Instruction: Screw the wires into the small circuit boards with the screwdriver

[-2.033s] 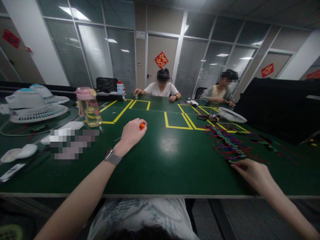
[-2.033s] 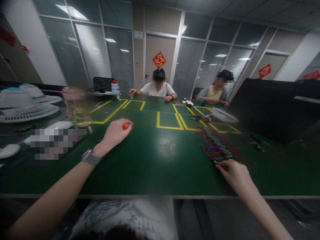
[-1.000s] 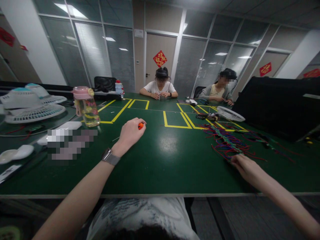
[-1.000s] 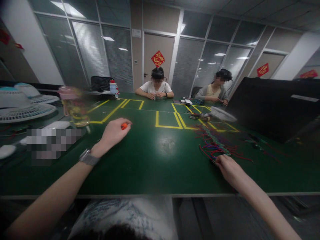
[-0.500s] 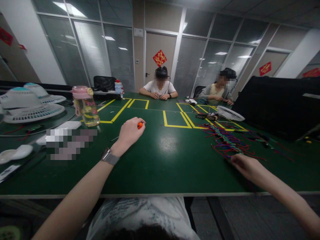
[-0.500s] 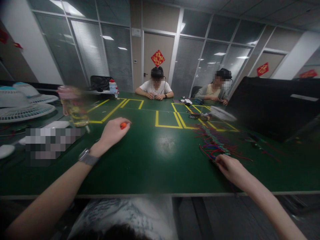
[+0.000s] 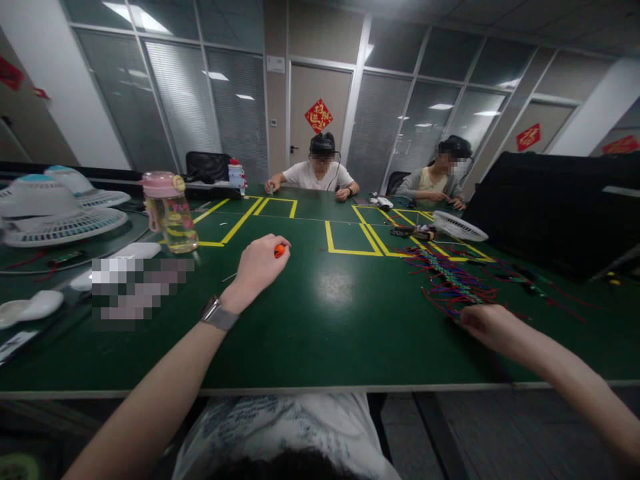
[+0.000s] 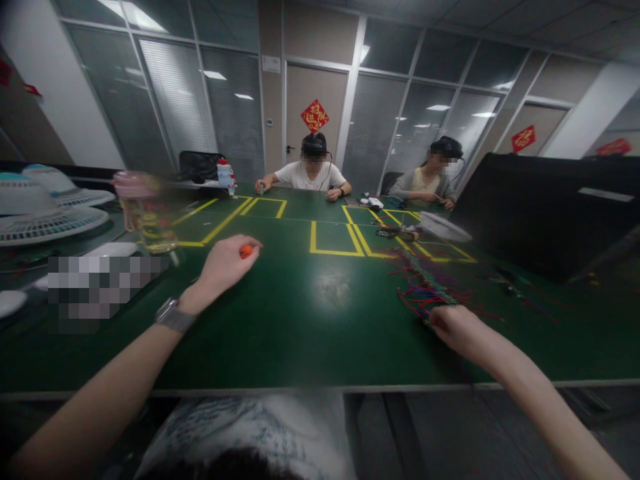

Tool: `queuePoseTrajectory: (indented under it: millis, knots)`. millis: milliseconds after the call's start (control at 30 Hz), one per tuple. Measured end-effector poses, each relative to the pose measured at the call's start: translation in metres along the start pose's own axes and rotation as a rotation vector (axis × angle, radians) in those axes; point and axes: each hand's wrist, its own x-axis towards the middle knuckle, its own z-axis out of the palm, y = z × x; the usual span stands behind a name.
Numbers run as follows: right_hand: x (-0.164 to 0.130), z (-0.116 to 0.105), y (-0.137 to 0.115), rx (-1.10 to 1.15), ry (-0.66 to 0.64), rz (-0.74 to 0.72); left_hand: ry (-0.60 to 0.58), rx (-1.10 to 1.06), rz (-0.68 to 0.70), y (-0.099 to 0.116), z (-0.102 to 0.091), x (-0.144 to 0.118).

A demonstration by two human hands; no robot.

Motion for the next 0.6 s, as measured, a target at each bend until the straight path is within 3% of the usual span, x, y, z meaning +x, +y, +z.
queuePoseTrajectory:
  millis: [233, 600]
  knots:
    - [0.016, -0.026, -0.013, 0.121, -0.211, 0.042, -0.002, 0.0, -0.004, 0.001, -0.001, 0.001]
    - [0.013, -0.028, -0.008, 0.218, -0.197, 0.022, -0.003, 0.0, 0.002, 0.001, -0.001, 0.0]
